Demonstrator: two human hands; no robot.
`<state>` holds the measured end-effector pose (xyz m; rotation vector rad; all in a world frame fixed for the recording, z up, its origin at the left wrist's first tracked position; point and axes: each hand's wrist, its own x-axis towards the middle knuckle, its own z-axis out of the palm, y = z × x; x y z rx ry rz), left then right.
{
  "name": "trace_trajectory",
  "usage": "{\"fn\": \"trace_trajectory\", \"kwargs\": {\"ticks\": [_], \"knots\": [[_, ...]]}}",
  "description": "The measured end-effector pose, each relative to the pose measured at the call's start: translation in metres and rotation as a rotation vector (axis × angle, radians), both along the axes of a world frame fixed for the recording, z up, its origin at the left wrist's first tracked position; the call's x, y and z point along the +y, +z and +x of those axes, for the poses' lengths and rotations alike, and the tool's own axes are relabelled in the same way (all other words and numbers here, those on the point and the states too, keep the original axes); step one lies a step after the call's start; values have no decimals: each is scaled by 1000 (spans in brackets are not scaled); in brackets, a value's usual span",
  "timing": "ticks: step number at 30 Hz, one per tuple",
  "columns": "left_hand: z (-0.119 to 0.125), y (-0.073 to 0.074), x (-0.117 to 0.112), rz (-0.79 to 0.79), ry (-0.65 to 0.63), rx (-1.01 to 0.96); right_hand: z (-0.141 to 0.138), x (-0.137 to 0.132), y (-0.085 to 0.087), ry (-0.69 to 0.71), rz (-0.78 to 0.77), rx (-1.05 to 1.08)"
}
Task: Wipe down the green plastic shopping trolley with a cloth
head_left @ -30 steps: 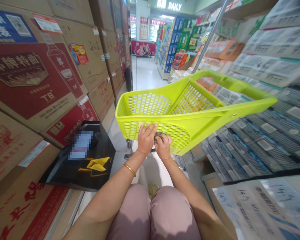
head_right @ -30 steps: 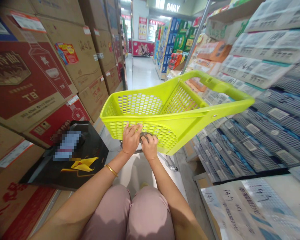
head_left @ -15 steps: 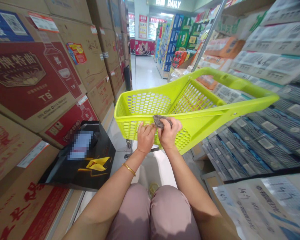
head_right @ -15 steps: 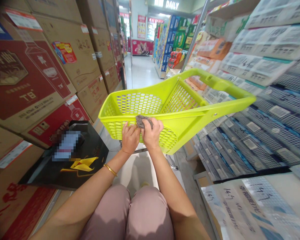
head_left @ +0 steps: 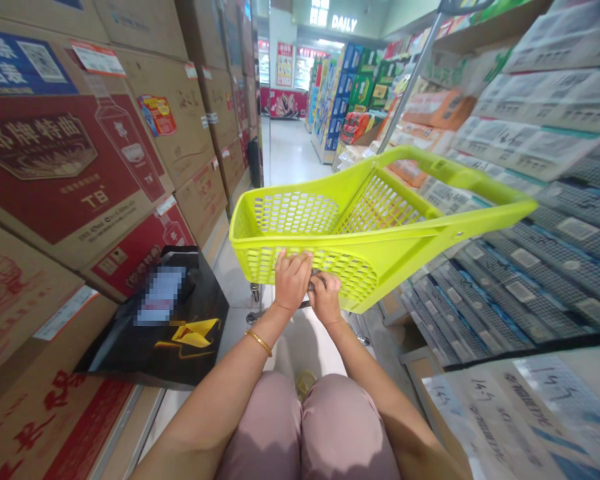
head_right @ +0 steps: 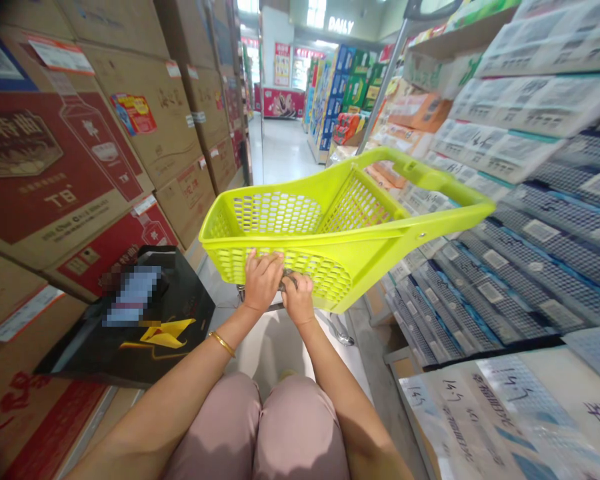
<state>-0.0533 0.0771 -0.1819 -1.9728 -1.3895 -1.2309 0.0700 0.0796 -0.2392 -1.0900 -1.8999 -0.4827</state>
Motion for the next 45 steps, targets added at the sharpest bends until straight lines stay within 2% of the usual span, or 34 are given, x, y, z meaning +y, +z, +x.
{"fn": "trace_trajectory", "kwargs": {"ticks": [3,7,10,13,18,23,28,32,36,45], "knots": [[1,2,0,-50,1,-28,0,1,22,6,100,80],[3,4,0,-67,16,-17,2,7,67,-50,242,172],[4,7,-1,-78,25,-33,4,12,97,-72,201,138],[5,9,-3,-96,13,-54,3,13,114,-66,152,82],[6,8,-2,-80,43,-49,-10,4,122,-74,72,1],[6,8,-1,-77,55,-63,-18,6,125,-77,69,-74],[6,11,-3,-107,50,-46,-3,12,136,-61,45,-156],[4,11,-4,-84,26,-28,14,11,152,-140,-32,-212],[-1,9,-5,-92,1,-15,17,7,163,-179,-105,-219],[-21,5,-8,-87,-34,-25,-2,-3,159,-140,-106,-165]]}}
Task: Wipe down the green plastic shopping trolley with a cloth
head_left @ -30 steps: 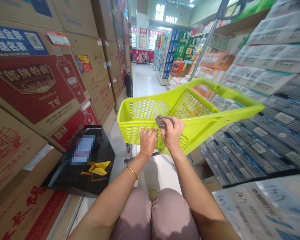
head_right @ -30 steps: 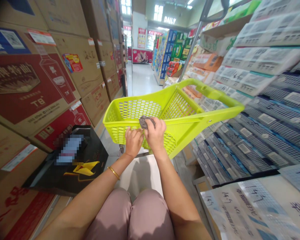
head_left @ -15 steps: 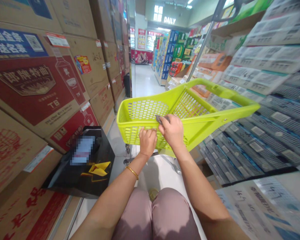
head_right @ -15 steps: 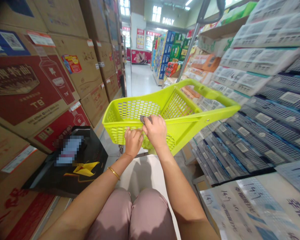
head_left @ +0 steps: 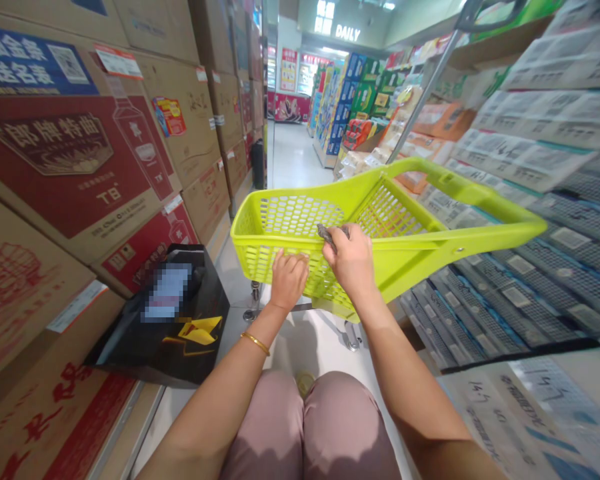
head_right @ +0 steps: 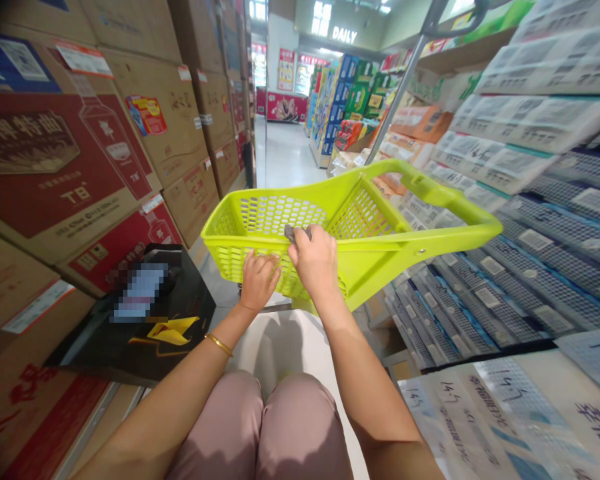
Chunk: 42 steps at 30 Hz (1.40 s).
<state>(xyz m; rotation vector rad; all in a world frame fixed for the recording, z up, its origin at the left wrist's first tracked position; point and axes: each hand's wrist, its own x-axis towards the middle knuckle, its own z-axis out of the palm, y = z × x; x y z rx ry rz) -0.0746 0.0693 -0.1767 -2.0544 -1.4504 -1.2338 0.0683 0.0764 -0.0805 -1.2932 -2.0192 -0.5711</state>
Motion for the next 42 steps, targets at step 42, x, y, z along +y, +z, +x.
{"fn": "trace_trajectory", "kwargs": {"ticks": [42], "knots": [[26,29,-1,51,46,411,35,5,-103,115,252,292]]}}
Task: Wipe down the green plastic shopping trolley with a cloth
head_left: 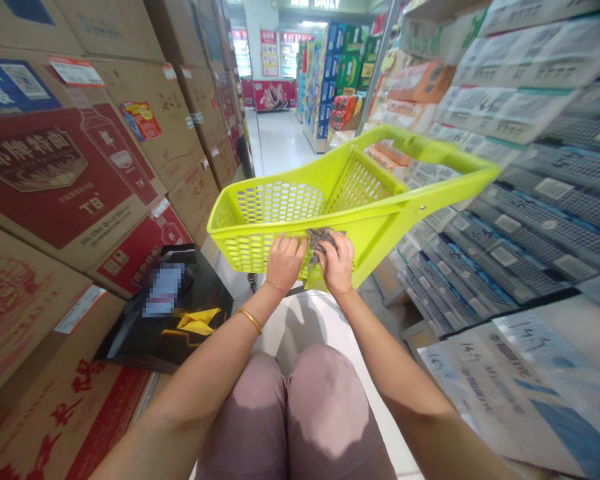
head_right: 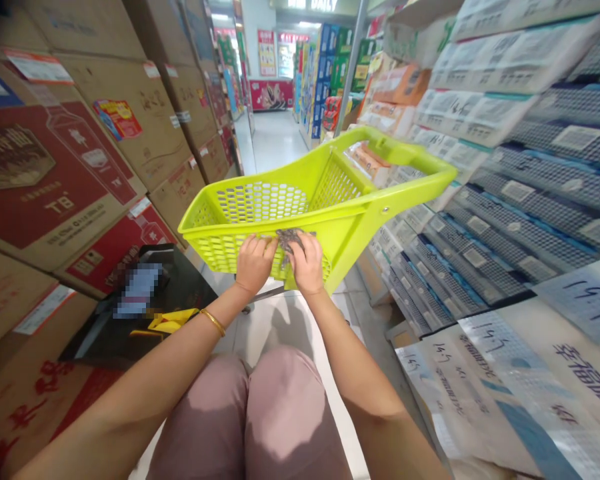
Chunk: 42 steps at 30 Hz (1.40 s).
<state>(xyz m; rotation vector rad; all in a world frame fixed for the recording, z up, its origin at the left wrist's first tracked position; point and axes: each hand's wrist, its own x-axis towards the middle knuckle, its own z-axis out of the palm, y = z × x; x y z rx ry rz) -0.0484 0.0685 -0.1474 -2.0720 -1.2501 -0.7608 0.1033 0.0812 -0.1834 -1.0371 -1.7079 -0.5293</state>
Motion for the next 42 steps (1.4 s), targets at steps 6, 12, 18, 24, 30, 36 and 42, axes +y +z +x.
{"fn": "trace_trajectory", "kwargs": {"ticks": [6,12,18,24,30,36,42], "knots": [[-2,3,-1,-69,15,-7,-8,-7,-12,7,-161,-61],[-11,-5,8,-41,13,-46,-16,0,-4,-52,-65,10],[-19,-21,19,-4,-65,-197,-43,12,-8,-69,-77,58],[-15,-27,18,22,-45,-265,-55,25,-50,-108,-14,87],[-14,-31,19,17,-70,-303,-55,22,-73,-88,10,15],[-13,-31,19,3,-69,-321,-48,7,-92,-60,-42,-109],[-14,-31,20,49,-63,-280,-37,-1,-88,-28,-127,-264]]}}
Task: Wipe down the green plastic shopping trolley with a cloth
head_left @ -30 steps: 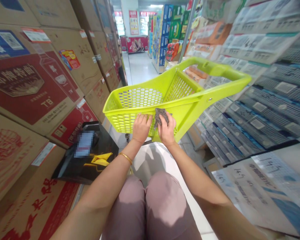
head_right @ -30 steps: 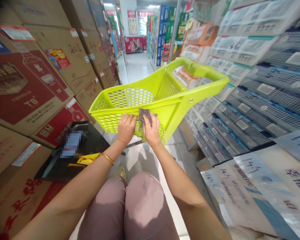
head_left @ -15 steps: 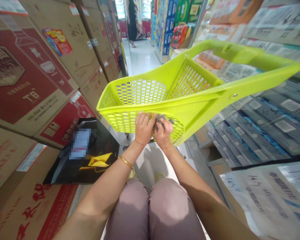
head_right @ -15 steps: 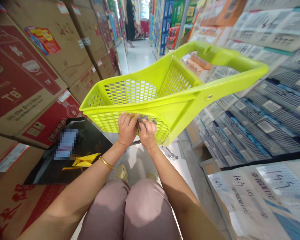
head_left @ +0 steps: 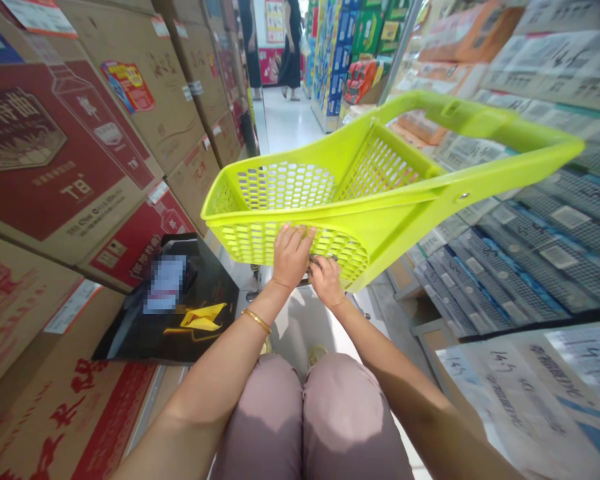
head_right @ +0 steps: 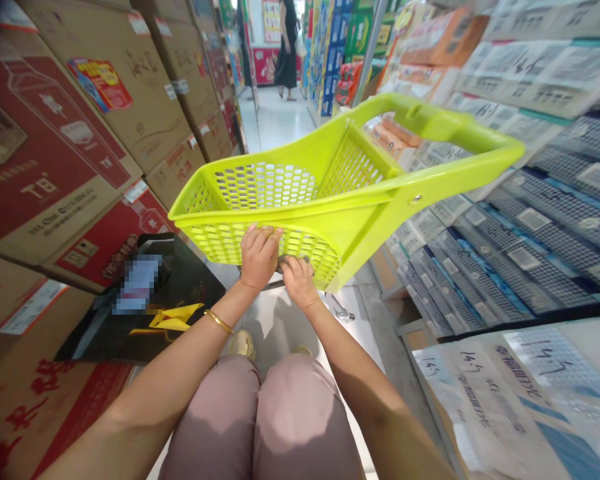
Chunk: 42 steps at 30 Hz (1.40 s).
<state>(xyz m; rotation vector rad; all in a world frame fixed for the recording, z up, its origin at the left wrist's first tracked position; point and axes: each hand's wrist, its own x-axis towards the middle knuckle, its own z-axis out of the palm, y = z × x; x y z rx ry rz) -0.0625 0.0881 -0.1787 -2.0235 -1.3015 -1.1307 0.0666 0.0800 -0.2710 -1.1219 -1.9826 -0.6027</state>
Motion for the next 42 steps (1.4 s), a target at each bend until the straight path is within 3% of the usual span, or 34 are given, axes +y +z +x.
{"fn": "trace_trajectory", "kwargs": {"ticks": [2,6,8,10,13,16,21,26,31,37,42], "knots": [[0,0,-1,-23,-4,4,3,4,17,15,34,73],[1,2,-4,-55,-22,3,7,14,69,13,197,315],[2,3,-5,-46,-32,-1,7,18,92,-9,202,335],[2,3,-6,-28,-38,-2,4,18,103,-57,232,288],[3,2,-5,-33,-44,6,0,15,93,-81,289,214],[3,1,-4,-53,-48,2,-1,10,64,-46,286,218],[4,1,-3,-47,-26,4,-1,5,17,-21,98,194],[4,-1,-1,5,-39,-7,-2,1,-4,-20,11,145],[3,-5,-1,45,-38,-6,-1,0,9,34,51,162],[3,-15,-4,57,-40,24,4,-2,58,31,107,235],[0,-36,-5,44,-32,40,6,6,93,32,225,378]]}}
